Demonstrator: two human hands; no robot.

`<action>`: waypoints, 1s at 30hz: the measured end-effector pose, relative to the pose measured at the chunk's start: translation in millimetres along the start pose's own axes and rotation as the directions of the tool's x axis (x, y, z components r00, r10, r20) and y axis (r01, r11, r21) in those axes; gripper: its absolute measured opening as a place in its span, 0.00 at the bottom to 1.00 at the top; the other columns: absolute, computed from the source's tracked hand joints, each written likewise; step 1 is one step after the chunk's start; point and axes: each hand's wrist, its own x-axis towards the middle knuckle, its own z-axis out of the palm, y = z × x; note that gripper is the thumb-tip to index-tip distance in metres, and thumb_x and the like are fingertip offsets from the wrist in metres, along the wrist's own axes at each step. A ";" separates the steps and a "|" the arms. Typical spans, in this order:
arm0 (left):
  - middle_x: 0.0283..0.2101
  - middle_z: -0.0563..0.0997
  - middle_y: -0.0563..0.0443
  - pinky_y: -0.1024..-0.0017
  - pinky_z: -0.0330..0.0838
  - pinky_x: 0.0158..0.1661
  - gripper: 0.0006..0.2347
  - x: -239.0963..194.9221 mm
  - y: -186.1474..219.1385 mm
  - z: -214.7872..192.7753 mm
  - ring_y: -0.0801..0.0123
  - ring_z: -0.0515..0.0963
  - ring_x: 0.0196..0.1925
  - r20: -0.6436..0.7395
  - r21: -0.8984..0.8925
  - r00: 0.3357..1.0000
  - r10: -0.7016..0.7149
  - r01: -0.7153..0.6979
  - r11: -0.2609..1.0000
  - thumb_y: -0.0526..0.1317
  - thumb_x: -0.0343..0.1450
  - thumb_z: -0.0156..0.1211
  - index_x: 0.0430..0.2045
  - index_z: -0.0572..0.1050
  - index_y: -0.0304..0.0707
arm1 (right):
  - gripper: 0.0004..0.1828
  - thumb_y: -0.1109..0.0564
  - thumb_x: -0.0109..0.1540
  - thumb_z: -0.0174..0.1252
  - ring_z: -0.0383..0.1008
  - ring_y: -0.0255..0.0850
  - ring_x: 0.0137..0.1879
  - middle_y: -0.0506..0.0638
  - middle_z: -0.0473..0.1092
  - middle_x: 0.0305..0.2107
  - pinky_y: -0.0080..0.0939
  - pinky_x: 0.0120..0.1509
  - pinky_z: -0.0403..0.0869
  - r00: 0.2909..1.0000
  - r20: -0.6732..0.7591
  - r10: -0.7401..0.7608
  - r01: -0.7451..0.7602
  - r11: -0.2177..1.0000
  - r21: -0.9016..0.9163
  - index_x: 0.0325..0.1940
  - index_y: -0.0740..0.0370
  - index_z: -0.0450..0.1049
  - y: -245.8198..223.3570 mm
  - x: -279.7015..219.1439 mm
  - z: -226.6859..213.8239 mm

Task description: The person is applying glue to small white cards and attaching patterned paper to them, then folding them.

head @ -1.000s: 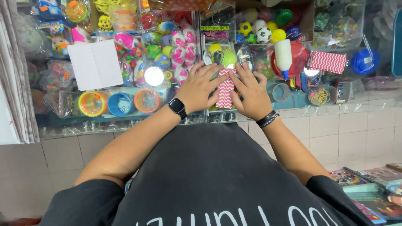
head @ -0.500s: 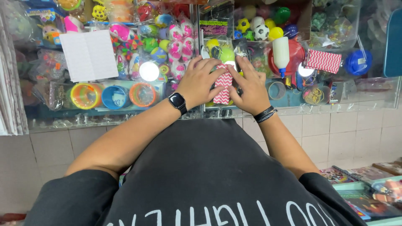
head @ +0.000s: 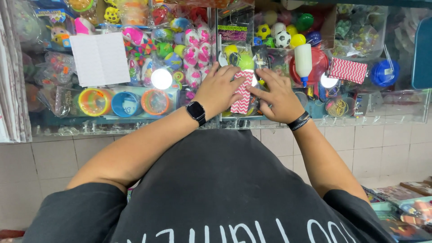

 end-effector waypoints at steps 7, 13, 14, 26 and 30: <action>0.64 0.70 0.40 0.37 0.51 0.67 0.22 1.6 3.4 -8.5 0.48 0.66 0.70 0.030 -0.026 0.999 -0.015 0.016 1.000 0.52 0.73 0.63 0.58 0.75 0.41 | 0.31 0.56 0.53 0.49 0.55 0.52 0.79 0.55 0.62 0.71 0.52 0.70 0.51 0.998 -0.046 -0.034 0.037 0.998 0.057 0.59 0.36 0.78 -21.3 -13.1 -3.2; 0.65 0.69 0.38 0.35 0.47 0.68 0.29 -3.5 7.5 -13.1 0.46 0.64 0.71 0.043 -0.056 0.999 -0.032 0.034 0.998 0.59 0.70 0.64 0.60 0.74 0.39 | 0.30 0.59 0.55 0.47 0.52 0.55 0.80 0.55 0.60 0.72 0.55 0.75 0.49 0.994 -0.095 -0.055 0.065 0.992 0.110 0.56 0.34 0.80 -40.4 -20.0 -7.8; 0.65 0.69 0.37 0.34 0.47 0.68 0.30 -2.7 8.4 -15.2 0.46 0.64 0.71 0.044 -0.053 0.999 -0.028 0.030 0.998 0.59 0.69 0.66 0.60 0.73 0.38 | 0.30 0.59 0.55 0.47 0.52 0.55 0.80 0.55 0.60 0.72 0.55 0.75 0.49 0.994 -0.104 -0.042 0.055 0.991 0.124 0.55 0.34 0.81 -40.7 -20.6 -8.5; 0.65 0.69 0.35 0.33 0.46 0.68 0.31 -3.5 11.9 -19.4 0.44 0.63 0.72 0.037 -0.089 0.999 -0.031 0.035 0.995 0.57 0.68 0.69 0.61 0.72 0.36 | 0.31 0.60 0.60 0.46 0.56 0.57 0.77 0.57 0.60 0.70 0.50 0.61 0.57 0.970 -0.161 0.180 -0.183 0.983 -0.004 0.60 0.31 0.80 -17.2 4.0 0.0; 0.65 0.68 0.35 0.34 0.45 0.69 0.30 -5.0 10.8 -19.3 0.44 0.63 0.72 0.030 -0.087 0.999 -0.023 0.026 0.996 0.57 0.69 0.68 0.60 0.72 0.35 | 0.33 0.59 0.60 0.45 0.57 0.53 0.76 0.54 0.60 0.69 0.47 0.58 0.57 0.960 -0.182 0.211 -0.223 0.974 -0.046 0.62 0.30 0.79 -2.5 16.1 3.6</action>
